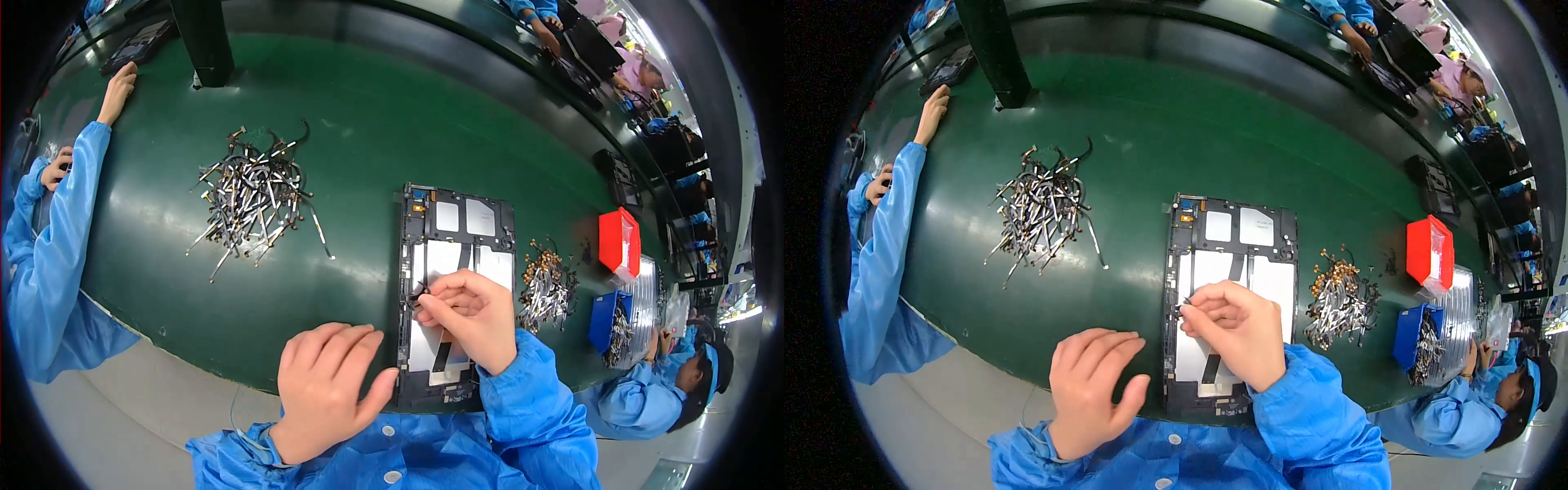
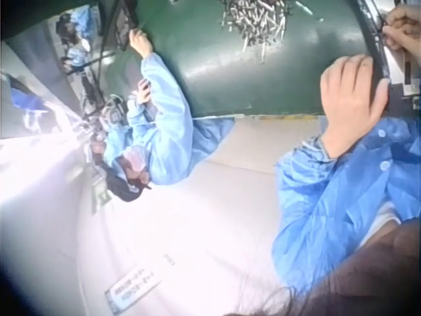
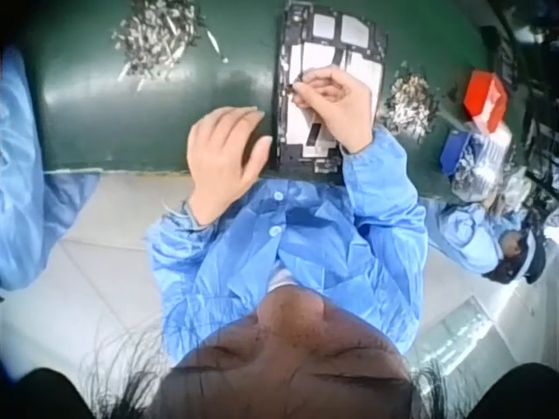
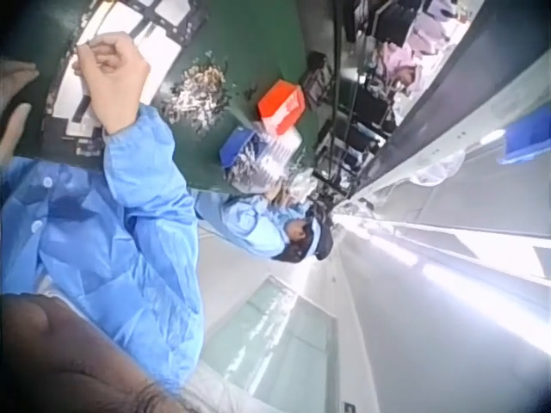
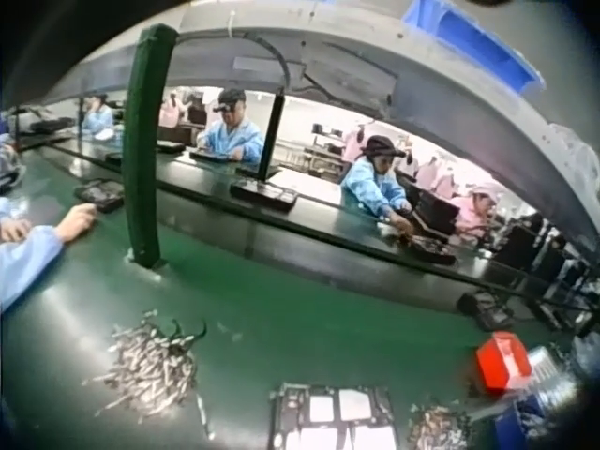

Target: The person installs internal ribbon cables into a tablet chassis by hand, connecting electronic components on an assembly line.

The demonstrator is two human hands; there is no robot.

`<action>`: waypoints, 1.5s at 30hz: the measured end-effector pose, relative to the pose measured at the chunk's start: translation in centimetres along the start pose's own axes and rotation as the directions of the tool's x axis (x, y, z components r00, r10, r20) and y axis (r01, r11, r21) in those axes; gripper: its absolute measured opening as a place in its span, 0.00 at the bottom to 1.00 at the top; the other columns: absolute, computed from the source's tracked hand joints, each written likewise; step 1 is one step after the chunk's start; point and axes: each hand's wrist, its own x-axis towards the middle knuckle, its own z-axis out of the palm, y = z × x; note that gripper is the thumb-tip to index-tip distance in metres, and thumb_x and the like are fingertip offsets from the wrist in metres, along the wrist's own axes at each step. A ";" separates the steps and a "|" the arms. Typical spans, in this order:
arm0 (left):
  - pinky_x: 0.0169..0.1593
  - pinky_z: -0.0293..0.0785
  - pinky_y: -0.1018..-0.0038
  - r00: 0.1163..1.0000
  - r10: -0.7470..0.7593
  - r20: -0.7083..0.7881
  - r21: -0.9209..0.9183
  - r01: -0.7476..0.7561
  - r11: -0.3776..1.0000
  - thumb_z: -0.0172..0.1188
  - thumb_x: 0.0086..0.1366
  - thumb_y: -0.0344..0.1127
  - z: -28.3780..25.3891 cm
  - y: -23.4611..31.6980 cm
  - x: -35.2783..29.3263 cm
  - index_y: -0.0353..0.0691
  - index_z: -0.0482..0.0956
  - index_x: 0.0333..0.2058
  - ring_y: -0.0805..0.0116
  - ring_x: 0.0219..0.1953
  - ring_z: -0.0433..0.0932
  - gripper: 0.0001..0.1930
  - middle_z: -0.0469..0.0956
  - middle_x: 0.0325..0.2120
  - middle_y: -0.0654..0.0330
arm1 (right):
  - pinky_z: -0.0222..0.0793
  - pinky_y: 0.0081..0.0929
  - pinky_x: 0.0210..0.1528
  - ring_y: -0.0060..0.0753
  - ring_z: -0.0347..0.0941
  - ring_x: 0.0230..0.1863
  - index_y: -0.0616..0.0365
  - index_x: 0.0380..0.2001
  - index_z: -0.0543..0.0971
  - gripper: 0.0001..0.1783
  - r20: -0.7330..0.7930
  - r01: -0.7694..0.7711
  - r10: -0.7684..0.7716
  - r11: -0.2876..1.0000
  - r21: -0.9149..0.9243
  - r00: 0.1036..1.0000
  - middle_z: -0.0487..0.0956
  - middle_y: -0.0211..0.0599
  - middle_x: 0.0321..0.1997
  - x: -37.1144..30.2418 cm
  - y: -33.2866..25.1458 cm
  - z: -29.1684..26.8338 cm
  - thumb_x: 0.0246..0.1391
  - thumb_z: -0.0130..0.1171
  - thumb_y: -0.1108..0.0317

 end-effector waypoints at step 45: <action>0.54 0.76 0.61 0.921 0.358 0.153 0.085 -0.373 0.924 0.61 0.58 0.46 4.9 1.8 2.7 0.35 0.77 0.33 0.58 0.38 0.73 0.17 0.71 0.35 0.54 | 0.68 0.16 0.21 0.15 0.73 0.20 0.64 0.34 0.80 0.05 0.143 0.042 -0.015 0.981 -0.191 0.990 0.78 0.32 0.28 2.0 -1.1 -2.1 0.52 0.62 0.78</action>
